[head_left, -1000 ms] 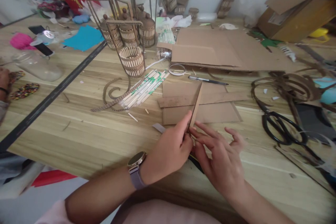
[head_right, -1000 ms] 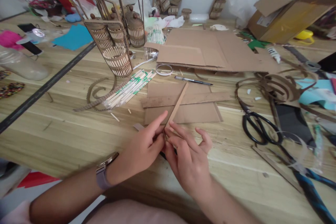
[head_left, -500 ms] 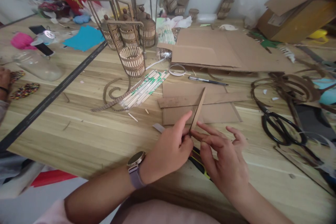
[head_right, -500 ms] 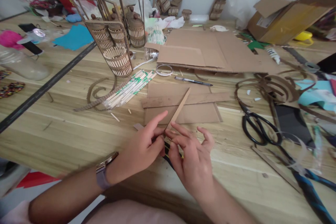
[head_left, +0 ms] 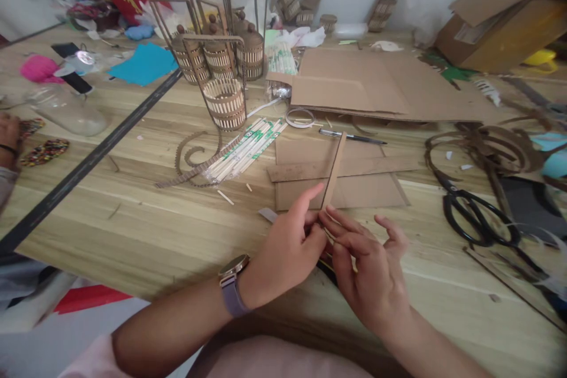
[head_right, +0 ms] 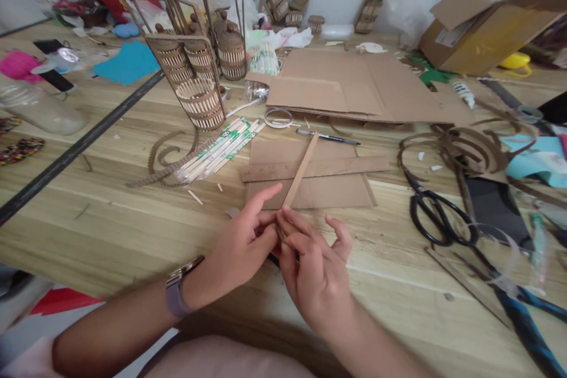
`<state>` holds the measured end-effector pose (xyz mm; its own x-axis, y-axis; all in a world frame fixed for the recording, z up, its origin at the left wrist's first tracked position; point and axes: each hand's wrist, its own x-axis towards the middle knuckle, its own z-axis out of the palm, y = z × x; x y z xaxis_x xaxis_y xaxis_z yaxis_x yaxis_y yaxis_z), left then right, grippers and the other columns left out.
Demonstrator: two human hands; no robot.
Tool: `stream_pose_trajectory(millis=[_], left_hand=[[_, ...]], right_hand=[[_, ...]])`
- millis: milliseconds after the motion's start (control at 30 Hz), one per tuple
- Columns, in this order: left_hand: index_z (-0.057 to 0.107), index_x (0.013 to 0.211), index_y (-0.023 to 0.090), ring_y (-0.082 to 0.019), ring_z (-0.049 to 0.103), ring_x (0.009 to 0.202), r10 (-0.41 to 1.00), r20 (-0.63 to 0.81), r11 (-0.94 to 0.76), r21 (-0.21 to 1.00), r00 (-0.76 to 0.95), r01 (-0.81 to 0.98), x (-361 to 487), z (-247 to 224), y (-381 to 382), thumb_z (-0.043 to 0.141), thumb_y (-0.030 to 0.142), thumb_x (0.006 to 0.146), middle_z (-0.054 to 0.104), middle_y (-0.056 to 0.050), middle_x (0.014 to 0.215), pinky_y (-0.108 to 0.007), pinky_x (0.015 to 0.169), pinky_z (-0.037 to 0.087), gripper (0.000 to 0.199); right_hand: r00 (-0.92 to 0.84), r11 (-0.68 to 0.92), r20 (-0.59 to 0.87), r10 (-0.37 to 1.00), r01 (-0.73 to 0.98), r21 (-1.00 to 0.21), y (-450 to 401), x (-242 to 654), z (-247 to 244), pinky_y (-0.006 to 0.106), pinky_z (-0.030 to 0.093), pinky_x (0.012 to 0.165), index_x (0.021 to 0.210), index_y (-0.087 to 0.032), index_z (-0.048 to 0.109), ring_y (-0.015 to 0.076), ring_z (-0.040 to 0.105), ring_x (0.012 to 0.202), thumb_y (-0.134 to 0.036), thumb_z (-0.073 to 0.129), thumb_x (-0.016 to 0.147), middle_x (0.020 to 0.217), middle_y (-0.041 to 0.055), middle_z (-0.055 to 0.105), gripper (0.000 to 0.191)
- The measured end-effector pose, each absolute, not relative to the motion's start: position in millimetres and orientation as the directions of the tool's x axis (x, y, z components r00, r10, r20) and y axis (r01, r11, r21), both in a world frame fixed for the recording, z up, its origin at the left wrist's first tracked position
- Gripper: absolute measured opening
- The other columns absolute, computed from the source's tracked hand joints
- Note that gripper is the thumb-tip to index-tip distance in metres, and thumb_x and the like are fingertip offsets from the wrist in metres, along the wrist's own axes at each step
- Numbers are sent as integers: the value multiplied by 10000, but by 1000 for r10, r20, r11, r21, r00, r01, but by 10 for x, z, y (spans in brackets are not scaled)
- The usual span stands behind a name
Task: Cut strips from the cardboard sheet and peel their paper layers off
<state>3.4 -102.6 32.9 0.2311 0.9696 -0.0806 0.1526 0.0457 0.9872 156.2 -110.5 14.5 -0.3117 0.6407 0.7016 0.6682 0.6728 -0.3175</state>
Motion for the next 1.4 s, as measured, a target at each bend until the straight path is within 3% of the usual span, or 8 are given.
stream_pose_trajectory(millis=[233,500,633,700,800,967,1167,1400], left_hand=[[396,1491,175,-120,623,701,977,-25,-25,972,209,234,34,349,-1040,452,85,878,711,5,839,-228,635,457,622],[348,1526,171,-168,694,917,964,27,-98,961,263,259,5,359,-1041,445,138,935,753,-42,989,-281,802,516,600],[337,1538,152,-184,700,984,961,39,-117,954,275,274,0,381,-1032,415,169,975,759,-62,1053,-299,840,519,569],[308,1556,127,-189,703,977,962,36,-113,955,271,275,1,382,-1031,409,173,981,761,-74,1074,-302,826,524,586],[299,1566,90,-205,708,963,960,21,-100,956,278,275,7,362,-1027,408,183,979,761,-92,1071,-312,803,534,604],[366,1546,72,-219,703,945,958,-16,-63,962,287,265,27,306,-1019,424,202,967,745,-97,1001,-337,839,559,597],[424,1524,81,-208,696,900,962,-34,-40,963,270,266,39,315,-1021,418,160,936,723,-88,944,-349,890,567,593],[397,1543,78,-207,680,805,957,-42,-57,943,287,327,28,302,-1029,412,152,911,727,-104,952,-334,751,577,636]], right_hand=[[-302,649,664,684,667,-365,-1101,1608,144,468,312,1124,934,-240,518,192,752,1031,-80,466,963,996,25,814,170],[-292,642,631,719,627,-442,-1074,1687,128,440,313,1116,928,-252,512,178,739,1062,-101,436,981,986,-8,814,177],[-328,659,641,694,649,-381,-1045,1709,126,465,290,1141,1147,-242,570,210,732,1085,-293,480,1029,1044,24,804,157],[-333,660,658,675,671,-338,-1030,1708,145,466,279,1157,1151,-244,588,222,734,1080,-353,546,1006,1049,30,802,186],[-331,668,677,657,672,-320,-1025,1691,188,441,280,1167,1027,-261,622,205,747,1044,-226,596,975,1020,-5,808,68],[-310,672,686,658,652,-351,-1052,1642,212,421,300,1169,1008,-256,631,193,756,1015,-121,592,942,1006,-16,811,155],[-317,678,689,652,651,-342,-1065,1610,176,404,311,1161,992,-244,615,179,754,1018,-102,564,948,992,-13,813,157],[-338,663,644,687,654,-365,-1048,1678,161,418,309,1157,1010,-253,592,185,747,1045,-169,519,990,1006,-19,810,113]])
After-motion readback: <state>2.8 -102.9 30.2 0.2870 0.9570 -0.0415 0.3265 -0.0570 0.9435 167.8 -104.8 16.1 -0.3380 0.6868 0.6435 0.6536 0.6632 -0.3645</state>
